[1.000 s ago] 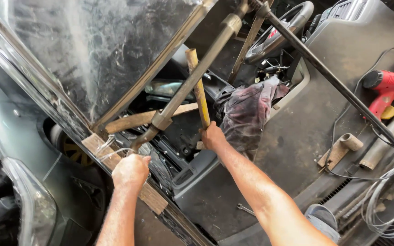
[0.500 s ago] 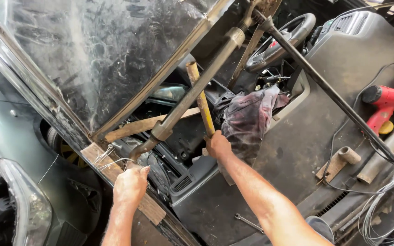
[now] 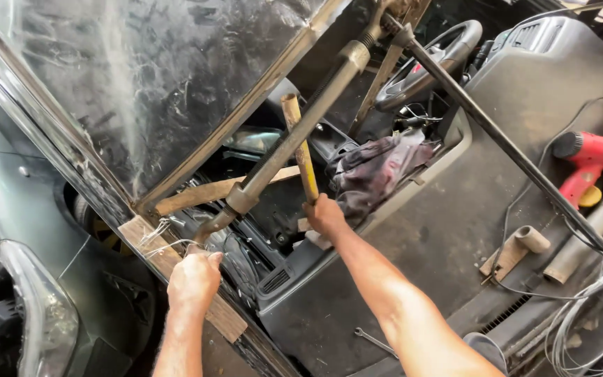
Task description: The person uses a hammer and a metal pry bar to forcefully pry and adjust the windshield frame of a car. They repeatedly strike the pry bar and wooden blocks placed against the frame to shift its position.
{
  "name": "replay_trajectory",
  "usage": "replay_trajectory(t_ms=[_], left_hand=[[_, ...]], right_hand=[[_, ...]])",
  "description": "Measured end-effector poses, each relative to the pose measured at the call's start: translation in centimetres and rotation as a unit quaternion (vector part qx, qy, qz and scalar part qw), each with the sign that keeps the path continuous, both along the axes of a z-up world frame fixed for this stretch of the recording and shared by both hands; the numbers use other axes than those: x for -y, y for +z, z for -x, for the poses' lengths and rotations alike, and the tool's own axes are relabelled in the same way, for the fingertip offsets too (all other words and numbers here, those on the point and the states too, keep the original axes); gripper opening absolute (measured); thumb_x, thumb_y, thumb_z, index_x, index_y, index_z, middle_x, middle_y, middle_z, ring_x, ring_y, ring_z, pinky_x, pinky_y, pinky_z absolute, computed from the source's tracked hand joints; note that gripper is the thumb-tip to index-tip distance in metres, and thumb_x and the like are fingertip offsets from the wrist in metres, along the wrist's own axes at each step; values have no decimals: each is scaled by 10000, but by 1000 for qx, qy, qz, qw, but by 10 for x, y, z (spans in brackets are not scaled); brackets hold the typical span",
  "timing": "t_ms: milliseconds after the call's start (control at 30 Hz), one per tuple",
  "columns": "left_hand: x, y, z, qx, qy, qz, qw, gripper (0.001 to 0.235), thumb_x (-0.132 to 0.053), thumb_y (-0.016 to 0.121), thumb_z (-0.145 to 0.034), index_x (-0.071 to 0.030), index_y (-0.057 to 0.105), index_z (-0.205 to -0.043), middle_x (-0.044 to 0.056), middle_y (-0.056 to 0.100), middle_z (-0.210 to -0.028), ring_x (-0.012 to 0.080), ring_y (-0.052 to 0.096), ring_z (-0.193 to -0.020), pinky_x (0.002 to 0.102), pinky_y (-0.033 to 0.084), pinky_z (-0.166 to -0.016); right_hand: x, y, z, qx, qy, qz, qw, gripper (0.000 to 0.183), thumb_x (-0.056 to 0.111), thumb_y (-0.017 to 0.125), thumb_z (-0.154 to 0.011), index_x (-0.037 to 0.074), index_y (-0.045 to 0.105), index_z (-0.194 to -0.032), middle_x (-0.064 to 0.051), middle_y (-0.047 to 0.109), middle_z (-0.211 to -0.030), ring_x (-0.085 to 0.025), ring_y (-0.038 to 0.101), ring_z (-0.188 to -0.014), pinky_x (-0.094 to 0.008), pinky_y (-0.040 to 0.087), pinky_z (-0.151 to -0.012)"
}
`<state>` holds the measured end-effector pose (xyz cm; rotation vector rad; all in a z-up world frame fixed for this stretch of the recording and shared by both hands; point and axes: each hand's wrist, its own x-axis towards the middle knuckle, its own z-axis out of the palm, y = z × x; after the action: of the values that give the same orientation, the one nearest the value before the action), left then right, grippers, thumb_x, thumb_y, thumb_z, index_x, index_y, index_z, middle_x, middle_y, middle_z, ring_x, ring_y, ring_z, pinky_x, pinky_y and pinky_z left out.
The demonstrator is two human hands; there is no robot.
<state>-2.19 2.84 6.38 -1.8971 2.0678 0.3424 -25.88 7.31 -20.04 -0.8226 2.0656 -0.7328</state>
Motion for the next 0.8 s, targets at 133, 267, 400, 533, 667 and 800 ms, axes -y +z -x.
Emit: replay_trajectory(t_ms=[133,267,400,533,667,800], left_hand=[[11,-2,2,31,39,-35,998,394,-466,576,-979,-158,765,-1135,197,735,-1125,393,687,-1114,510,546,-957],[9,-10,-4,44,-20,-18,999,473,-486,574,-1020,-56,734,-1138,211,756,-1105,399,705,-1102,501,557,-947],[7,1,5,30,33,-29,999,430,-471,605,-971,-112,736,-1168,195,722,-1155,388,675,-1139,509,536,-961],[6,3,5,49,7,-29,998,479,-500,597,-1018,-70,737,-1178,219,751,-1146,394,701,-1133,496,553,-965],[9,5,10,32,29,-41,998,427,-491,601,-1001,-146,753,-1200,201,733,-1201,393,680,-1170,501,539,-991],[9,-1,5,24,28,-27,999,446,-491,615,-997,-120,735,-1215,217,731,-1198,402,676,-1164,510,531,-980]], right_hand=[[5,-16,-6,-62,91,34,993,420,448,619,-942,64,674,-1103,-271,694,-1054,-475,672,-974,-551,547,-809],[-14,23,-21,-10,68,24,997,470,454,602,-958,14,679,-1105,-274,716,-1032,-455,694,-991,-519,560,-836],[-9,49,-22,48,31,-17,998,505,455,614,-926,-10,682,-1114,-258,728,-1023,-432,694,-1014,-504,557,-856],[-38,75,-19,35,45,-28,998,486,449,619,-891,19,708,-1098,-233,743,-1006,-410,700,-1004,-495,556,-860],[-73,101,-11,45,67,-43,996,456,441,628,-802,58,753,-1014,-214,754,-968,-394,715,-974,-472,567,-858],[-122,95,9,16,152,-104,983,460,455,615,-789,61,773,-967,-233,752,-947,-399,725,-962,-470,573,-876]])
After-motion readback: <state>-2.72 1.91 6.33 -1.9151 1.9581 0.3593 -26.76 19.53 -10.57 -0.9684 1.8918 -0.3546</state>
